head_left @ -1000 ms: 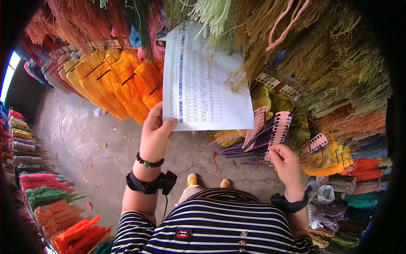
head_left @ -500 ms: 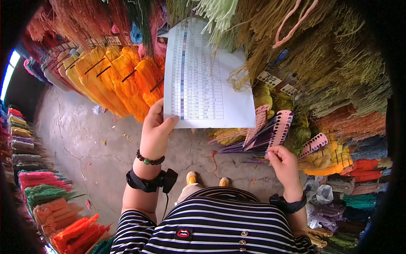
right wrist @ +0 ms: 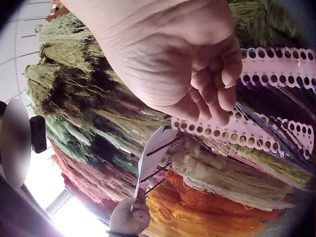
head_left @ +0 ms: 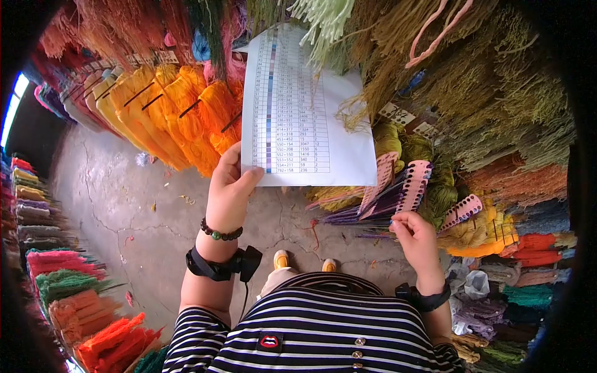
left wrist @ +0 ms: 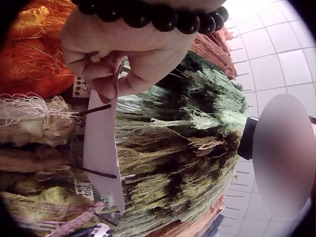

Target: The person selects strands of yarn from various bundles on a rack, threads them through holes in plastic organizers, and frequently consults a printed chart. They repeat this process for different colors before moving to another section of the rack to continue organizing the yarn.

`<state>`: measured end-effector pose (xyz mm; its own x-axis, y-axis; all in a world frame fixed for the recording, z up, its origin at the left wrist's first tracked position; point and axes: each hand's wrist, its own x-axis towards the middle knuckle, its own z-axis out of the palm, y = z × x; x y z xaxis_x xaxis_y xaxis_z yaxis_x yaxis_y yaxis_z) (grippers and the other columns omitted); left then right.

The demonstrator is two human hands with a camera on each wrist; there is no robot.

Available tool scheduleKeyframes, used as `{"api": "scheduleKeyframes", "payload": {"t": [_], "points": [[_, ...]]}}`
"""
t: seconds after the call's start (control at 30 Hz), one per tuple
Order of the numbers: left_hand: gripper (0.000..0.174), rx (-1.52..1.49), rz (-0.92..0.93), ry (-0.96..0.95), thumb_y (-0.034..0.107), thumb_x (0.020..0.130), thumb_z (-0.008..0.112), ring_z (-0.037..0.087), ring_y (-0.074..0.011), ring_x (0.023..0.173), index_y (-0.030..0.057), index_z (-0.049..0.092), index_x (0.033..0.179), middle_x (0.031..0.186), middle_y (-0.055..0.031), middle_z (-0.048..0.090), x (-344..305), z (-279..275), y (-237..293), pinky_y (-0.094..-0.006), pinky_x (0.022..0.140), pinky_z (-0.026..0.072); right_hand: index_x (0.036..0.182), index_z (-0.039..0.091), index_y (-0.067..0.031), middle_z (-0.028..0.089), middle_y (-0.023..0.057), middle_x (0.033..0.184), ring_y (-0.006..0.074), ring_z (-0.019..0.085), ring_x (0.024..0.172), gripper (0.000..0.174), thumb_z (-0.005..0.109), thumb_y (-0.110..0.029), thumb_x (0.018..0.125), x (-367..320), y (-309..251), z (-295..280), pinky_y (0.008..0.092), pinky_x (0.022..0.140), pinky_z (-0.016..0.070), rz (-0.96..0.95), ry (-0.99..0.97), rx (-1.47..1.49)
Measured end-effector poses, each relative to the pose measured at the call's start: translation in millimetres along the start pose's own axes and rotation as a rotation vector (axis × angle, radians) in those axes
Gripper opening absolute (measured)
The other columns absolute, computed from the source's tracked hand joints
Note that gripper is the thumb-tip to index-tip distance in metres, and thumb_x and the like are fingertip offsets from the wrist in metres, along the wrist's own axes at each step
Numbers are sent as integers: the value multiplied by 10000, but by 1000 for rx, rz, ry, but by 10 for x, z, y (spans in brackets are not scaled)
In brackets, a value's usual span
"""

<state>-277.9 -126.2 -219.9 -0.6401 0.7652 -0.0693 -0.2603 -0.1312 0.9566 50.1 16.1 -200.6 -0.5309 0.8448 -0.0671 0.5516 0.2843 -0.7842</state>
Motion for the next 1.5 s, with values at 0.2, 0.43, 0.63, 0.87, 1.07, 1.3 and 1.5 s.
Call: {"api": "scheduleKeyframes", "payload": {"t": [0.2, 0.43, 0.63, 0.87, 1.07, 1.3, 1.5], "points": [[420, 3, 7, -4, 16, 877, 536, 528, -36, 774, 18, 496, 1296, 1059, 4, 622, -1, -3, 5, -169, 580, 355, 993, 653, -7, 657, 41, 794, 88, 575, 679, 170, 663, -135, 882, -1, -29, -1, 242, 627, 465, -3, 4, -2], [415, 2, 12, 5, 7, 875, 535, 528, -35, 779, 22, 502, 1289, 1057, 8, 621, -32, 9, 35, -174, 585, 354, 975, 666, -43, 668, 58, 853, 192, 617, 718, 229, 743, -126, 776, 173, -589, -51, 303, 664, 500, -518, 86, -242], [412, -6, 20, 4, 7, 876, 542, 518, -30, 779, 21, 499, 1285, 1058, 15, 611, -59, 23, 52, -173, 591, 357, 1086, 650, -98, 589, 67, 1188, 249, 582, 957, 360, 737, -156, 742, 426, -983, 140, 359, 803, 482, -918, 96, -584], [432, 3, 24, 2, 8, 875, 562, 532, -35, 802, 27, 494, 1301, 1063, 16, 616, -101, 4, 42, -170, 591, 356, 1150, 638, -100, 567, 81, 1230, 274, 550, 1054, 417, 724, -111, 742, 537, -967, 393, 396, 843, 457, -1013, 110, -758], [441, -24, 8, -8, 3, 875, 561, 535, -37, 801, 22, 484, 1309, 1073, 11, 614, -137, -33, 8, -175, 583, 360, 1148, 630, -48, 589, 84, 1197, 228, 546, 1046, 356, 545, -140, 815, 550, -868, 392, 380, 854, 438, -1060, 108, -829], [450, -4, 0, 26, -3, 868, 561, 535, -40, 793, 21, 479, 1310, 1084, 6, 608, -198, 7, 22, -178, 566, 353, 1120, 640, -32, 626, 77, 1119, 245, 591, 985, 377, 638, -48, 743, 494, -890, 407, 375, 804, 456, -1085, 163, -782], [460, -40, -20, 8, -7, 851, 571, 530, -37, 784, 29, 487, 1302, 1042, 14, 613, -247, 17, 1, -176, 574, 348, 1058, 653, -23, 637, 76, 1080, 247, 605, 933, 350, 636, -33, 709, 459, -867, 360, 379, 774, 464, -1124, 185, -725]]}}
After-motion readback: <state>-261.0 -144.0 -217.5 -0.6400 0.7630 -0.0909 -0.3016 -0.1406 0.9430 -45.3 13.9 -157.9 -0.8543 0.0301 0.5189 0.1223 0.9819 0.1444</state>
